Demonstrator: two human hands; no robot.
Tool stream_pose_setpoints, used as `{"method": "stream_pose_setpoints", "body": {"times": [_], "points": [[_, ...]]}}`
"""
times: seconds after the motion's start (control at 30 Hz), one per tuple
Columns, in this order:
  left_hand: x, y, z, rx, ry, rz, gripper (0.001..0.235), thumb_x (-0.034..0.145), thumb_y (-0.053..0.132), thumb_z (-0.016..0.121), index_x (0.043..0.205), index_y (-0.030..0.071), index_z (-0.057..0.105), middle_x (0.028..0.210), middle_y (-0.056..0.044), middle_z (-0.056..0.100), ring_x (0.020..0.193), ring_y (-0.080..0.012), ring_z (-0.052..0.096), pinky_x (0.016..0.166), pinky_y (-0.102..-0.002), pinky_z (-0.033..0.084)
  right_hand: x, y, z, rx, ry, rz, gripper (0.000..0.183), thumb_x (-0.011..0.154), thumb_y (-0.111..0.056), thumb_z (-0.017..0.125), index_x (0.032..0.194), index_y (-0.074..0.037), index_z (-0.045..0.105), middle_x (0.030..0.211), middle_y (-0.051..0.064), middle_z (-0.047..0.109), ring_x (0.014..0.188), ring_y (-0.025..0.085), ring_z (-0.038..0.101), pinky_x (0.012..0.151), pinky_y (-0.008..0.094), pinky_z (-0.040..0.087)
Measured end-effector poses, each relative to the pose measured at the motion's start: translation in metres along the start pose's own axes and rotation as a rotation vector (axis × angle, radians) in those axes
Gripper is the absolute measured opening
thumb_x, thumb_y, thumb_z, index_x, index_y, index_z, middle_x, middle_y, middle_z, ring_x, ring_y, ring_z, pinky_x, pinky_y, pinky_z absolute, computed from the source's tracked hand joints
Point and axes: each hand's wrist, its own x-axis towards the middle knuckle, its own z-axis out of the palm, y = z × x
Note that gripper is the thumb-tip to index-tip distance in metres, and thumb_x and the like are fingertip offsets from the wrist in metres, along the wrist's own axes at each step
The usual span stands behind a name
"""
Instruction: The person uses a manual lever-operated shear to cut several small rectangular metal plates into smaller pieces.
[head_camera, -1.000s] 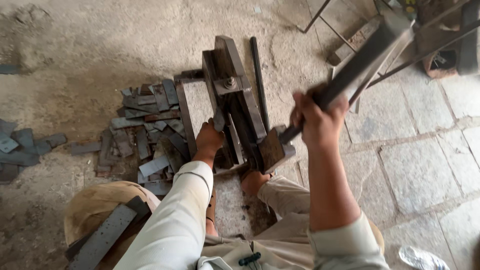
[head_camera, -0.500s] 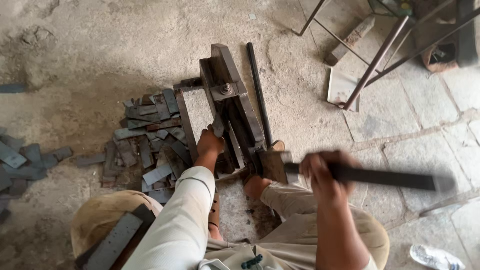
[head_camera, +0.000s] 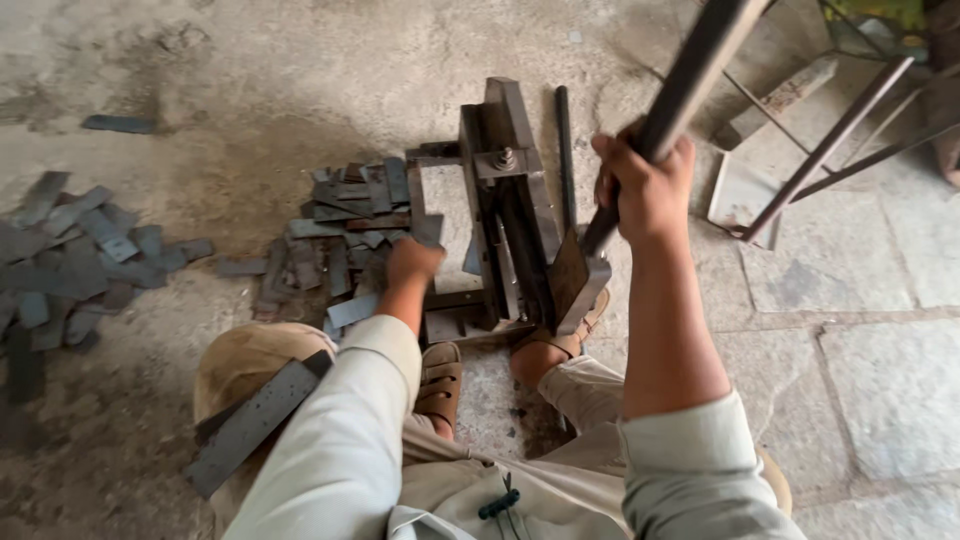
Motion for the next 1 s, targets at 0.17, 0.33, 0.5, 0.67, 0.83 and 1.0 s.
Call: {"method": "stream_pose_setpoints", "body": {"times": [0.17, 0.33, 0.5, 0.67, 0.83, 1.0], "points": [[0.027, -0.018, -0.189, -0.421, 0.754, -0.064, 0.077, 0.089, 0.037, 0.074, 0.152, 0.005, 0.042, 0.151, -0.023, 0.048, 0.129, -0.0319, 0.061, 0.103, -0.04, 0.059, 0.042, 0.008, 0.015, -0.031, 0.02, 0.056, 0.027, 0.092, -0.002, 0.078, 0.075, -0.006, 0.057, 0.058, 0.005, 0.058, 0.041, 0.014, 0.053, 0.039, 0.03, 0.044], [-0.068, -0.064, -0.31, -0.463, 0.854, 0.027, 0.071, 0.104, 0.04, 0.078, 0.151, 0.003, 0.04, 0.152, -0.028, 0.042, 0.139, -0.0417, 0.048, 0.108, -0.048, 0.051, 0.06, 0.023, 0.019, -0.036, -0.024, 0.081, 0.026, 0.093, -0.006, 0.079, 0.075, -0.005, 0.06, 0.059, 0.003, 0.057, 0.041, 0.013, 0.052, 0.04, 0.029, 0.043], [-0.213, -0.068, -0.297, 0.373, -0.063, -0.036, 0.06, 0.085, 0.043, 0.083, 0.14, 0.026, 0.064, 0.137, -0.007, 0.068, 0.119, -0.0292, 0.071, 0.097, -0.043, 0.057, 0.057, 0.027, 0.013, -0.028, 0.004, 0.068, 0.029, 0.091, -0.007, 0.082, 0.076, -0.009, 0.057, 0.059, 0.003, 0.059, 0.042, 0.013, 0.055, 0.039, 0.03, 0.047], [-0.272, -0.078, -0.274, 0.866, -0.237, 0.142, 0.072, 0.079, 0.045, 0.082, 0.144, 0.027, 0.056, 0.149, -0.001, 0.053, 0.133, -0.0274, 0.059, 0.104, -0.042, 0.056, 0.059, 0.024, 0.015, 0.007, -0.042, 0.016, 0.03, 0.094, -0.005, 0.082, 0.077, -0.007, 0.057, 0.061, 0.005, 0.059, 0.043, 0.015, 0.055, 0.041, 0.029, 0.046], [-0.267, -0.098, -0.277, 0.801, -0.201, 0.043, 0.08, 0.074, 0.044, 0.087, 0.144, 0.021, 0.056, 0.151, -0.005, 0.052, 0.129, -0.0285, 0.061, 0.105, -0.041, 0.056, 0.055, 0.026, 0.014, 0.034, -0.039, 0.002, 0.03, 0.094, -0.005, 0.083, 0.078, -0.006, 0.058, 0.062, 0.005, 0.059, 0.044, 0.015, 0.055, 0.041, 0.029, 0.045], [-0.261, -0.081, -0.29, 0.832, -0.223, -0.011, 0.082, 0.072, 0.048, 0.089, 0.144, 0.023, 0.057, 0.152, -0.002, 0.054, 0.134, -0.0266, 0.058, 0.108, -0.042, 0.053, 0.055, 0.026, 0.013, 0.045, -0.059, -0.003, 0.03, 0.095, -0.006, 0.084, 0.078, -0.006, 0.059, 0.062, 0.006, 0.059, 0.044, 0.015, 0.056, 0.042, 0.029, 0.046]]}}
